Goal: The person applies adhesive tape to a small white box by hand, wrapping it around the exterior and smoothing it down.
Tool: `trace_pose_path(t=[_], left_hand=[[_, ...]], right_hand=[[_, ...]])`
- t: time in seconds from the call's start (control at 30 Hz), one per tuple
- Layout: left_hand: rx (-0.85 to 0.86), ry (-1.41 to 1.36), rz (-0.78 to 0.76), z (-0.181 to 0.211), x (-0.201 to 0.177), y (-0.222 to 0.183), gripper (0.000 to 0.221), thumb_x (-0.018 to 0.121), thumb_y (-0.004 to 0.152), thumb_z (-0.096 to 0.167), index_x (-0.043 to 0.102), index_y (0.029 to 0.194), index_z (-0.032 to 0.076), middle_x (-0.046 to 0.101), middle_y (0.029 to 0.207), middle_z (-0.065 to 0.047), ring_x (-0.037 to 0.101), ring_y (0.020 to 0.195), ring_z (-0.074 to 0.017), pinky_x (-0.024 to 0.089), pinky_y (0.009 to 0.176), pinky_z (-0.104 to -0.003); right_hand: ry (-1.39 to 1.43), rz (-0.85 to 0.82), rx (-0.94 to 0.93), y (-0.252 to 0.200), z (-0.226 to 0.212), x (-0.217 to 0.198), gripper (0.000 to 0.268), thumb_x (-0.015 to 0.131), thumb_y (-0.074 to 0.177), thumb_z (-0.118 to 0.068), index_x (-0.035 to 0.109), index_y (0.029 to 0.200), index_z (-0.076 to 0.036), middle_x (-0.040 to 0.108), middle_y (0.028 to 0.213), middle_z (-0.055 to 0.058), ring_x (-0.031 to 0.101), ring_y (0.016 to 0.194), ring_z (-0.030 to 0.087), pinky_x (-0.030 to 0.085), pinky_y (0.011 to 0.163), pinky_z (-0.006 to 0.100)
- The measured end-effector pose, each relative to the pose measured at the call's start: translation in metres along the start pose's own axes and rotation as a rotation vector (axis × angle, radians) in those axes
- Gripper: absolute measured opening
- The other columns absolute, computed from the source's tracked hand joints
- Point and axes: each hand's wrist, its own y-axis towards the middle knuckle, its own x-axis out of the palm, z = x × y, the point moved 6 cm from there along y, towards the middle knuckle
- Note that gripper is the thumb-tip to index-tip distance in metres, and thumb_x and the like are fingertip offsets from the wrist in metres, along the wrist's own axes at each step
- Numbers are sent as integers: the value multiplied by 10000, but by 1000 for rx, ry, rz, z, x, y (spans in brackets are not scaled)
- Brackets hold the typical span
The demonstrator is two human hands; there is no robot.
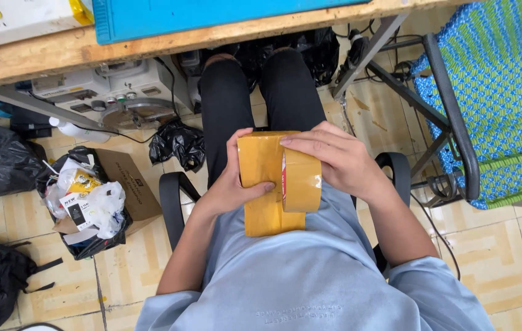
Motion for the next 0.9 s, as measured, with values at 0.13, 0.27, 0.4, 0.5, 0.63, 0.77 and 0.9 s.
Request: trace_pose_path(t=[0.13, 0.27, 0.4, 0.5, 0.63, 0.77, 0.9], left_hand=[[11, -15, -15, 2, 1, 1, 1140, 916, 848, 41, 157, 1681, 209, 513, 1493, -133, 512, 1304, -260, 518, 1105, -503], [27, -32, -38, -1, 1, 2, 1158, 924, 840, 41, 152, 1685, 217, 493, 1498, -118, 506, 1294, -237, 531, 1099, -475], [31, -57, -51, -3, 1, 3, 1154, 908, 838, 20, 150, 1684, 225, 476, 1497, -106, 503, 1279, -227, 537, 1093, -460], [-8, -64, -32, -10, -1, 4, 1152, 902, 830, -3, 168, 1685, 239, 457, 1496, -95, 490, 1287, -256, 540, 1067, -464], [-19, -61, -32, -13, -2, 5, 1150, 908, 822, 0, 186, 1683, 240, 469, 1485, -107, 508, 1279, -254, 556, 1054, -462], [-37, -56, -31, -9, -1, 7, 1151, 900, 819, -5, 186, 1683, 257, 463, 1509, -124, 504, 1292, -276, 556, 1047, -476], [-28, -42, -41, -5, -1, 7, 1145, 890, 834, 1, 163, 1682, 255, 454, 1498, -142, 507, 1271, -308, 554, 1020, -503]], right_hand=[[-60, 18, -51, 8, -4, -4, 242, 756, 1012, 56, 814, 1236, -15, 812, 1192, 173, 741, 886, 349, 637, 843, 425], [-176, 41, -138, 15, -9, -8, 244, 773, 1009, 50, 821, 1234, -33, 807, 1228, 154, 743, 945, 340, 636, 884, 418], [-209, 71, -199, 13, -1, 0, 252, 798, 1010, -3, 812, 1255, -56, 798, 1220, 153, 726, 947, 339, 643, 883, 432], [-201, 6, -63, 6, 21, 3, 288, 735, 1045, -42, 768, 1329, -80, 779, 1276, 106, 733, 1038, 352, 623, 945, 448], [26, -111, 239, -10, 39, 12, 557, 824, 891, 9, 644, 1415, -47, 757, 1277, 152, 730, 1147, 419, 612, 963, 520], [213, -192, 467, -13, 49, 15, 723, 902, 781, 47, 626, 1446, -19, 753, 1306, 238, 713, 1199, 488, 577, 1002, 615], [144, -174, 425, -13, 44, 12, 558, 908, 825, -1, 628, 1308, -25, 819, 1233, 238, 794, 1032, 496, 628, 904, 584]])
